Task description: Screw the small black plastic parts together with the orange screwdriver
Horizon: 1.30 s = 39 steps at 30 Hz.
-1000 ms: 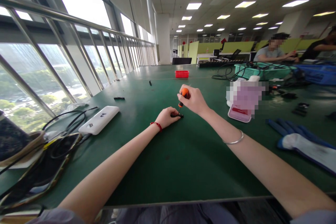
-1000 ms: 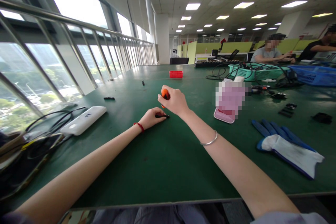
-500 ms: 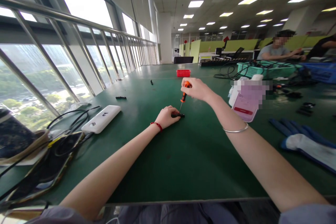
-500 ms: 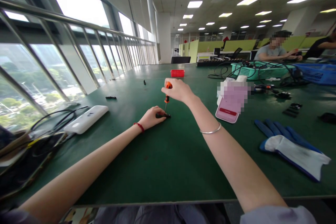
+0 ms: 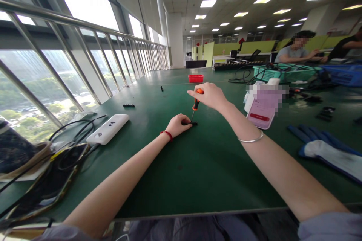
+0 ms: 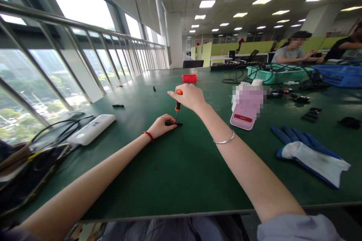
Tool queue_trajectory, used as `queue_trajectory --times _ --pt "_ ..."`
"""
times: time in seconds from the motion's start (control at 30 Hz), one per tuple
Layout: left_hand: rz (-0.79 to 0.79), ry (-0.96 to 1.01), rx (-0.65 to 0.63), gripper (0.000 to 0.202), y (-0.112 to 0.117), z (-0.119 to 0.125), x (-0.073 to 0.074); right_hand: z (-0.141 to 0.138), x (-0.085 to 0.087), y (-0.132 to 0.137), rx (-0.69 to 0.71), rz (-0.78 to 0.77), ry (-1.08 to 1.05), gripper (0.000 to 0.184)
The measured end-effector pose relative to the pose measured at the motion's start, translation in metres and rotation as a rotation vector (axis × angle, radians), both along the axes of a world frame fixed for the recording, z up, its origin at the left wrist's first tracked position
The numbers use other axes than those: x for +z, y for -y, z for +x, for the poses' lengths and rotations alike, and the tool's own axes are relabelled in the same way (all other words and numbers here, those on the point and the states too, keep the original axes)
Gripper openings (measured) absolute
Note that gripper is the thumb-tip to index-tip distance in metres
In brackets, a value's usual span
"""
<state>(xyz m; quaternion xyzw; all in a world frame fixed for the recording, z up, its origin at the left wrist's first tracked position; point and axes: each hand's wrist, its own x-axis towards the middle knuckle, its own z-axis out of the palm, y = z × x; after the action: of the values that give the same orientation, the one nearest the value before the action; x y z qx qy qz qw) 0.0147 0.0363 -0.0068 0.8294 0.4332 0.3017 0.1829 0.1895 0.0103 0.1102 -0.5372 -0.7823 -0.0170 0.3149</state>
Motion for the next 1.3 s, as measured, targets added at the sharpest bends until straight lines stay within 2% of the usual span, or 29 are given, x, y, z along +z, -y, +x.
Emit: queue_trajectory --times 0.1,0.23,0.33,0.43,0.67,0.77,1.0,1.1,1.3 --pt "0.006 -0.005 0.002 0.013 0.000 0.000 0.000 -0.001 0.000 0.001 -0.001 0.028 0.002 0.019" --pt "0.034 -0.017 0.003 0.012 0.000 0.000 -0.001 -0.003 -0.001 0.002 0.023 -0.006 -0.016 0.022" --pt "0.038 -0.022 0.003 0.012 0.000 0.000 -0.001 -0.004 0.000 0.004 -0.010 -0.002 0.012 0.025" --pt "0.050 -0.030 0.002 0.012 0.000 0.000 -0.001 -0.005 0.000 0.005 -0.023 0.011 0.017 0.019" --pt "0.058 -0.042 0.000 0.013 -0.001 0.000 -0.002 -0.006 -0.001 0.005 -0.045 0.003 0.003 0.029" --pt "0.056 -0.045 -0.001 0.014 -0.001 0.000 -0.001 -0.007 0.000 0.005 -0.064 0.025 0.009 0.019" --pt "0.068 -0.058 0.002 0.012 -0.001 0.000 -0.001 -0.011 -0.002 0.007 -0.054 0.015 -0.008 0.027" --pt "0.069 -0.062 0.002 0.012 0.000 0.000 0.000 -0.012 -0.002 0.007 -0.052 0.032 -0.002 0.019" --pt "0.072 -0.069 -0.001 0.012 0.001 0.001 0.000 -0.015 -0.003 0.007 -0.039 -0.002 -0.024 0.024"
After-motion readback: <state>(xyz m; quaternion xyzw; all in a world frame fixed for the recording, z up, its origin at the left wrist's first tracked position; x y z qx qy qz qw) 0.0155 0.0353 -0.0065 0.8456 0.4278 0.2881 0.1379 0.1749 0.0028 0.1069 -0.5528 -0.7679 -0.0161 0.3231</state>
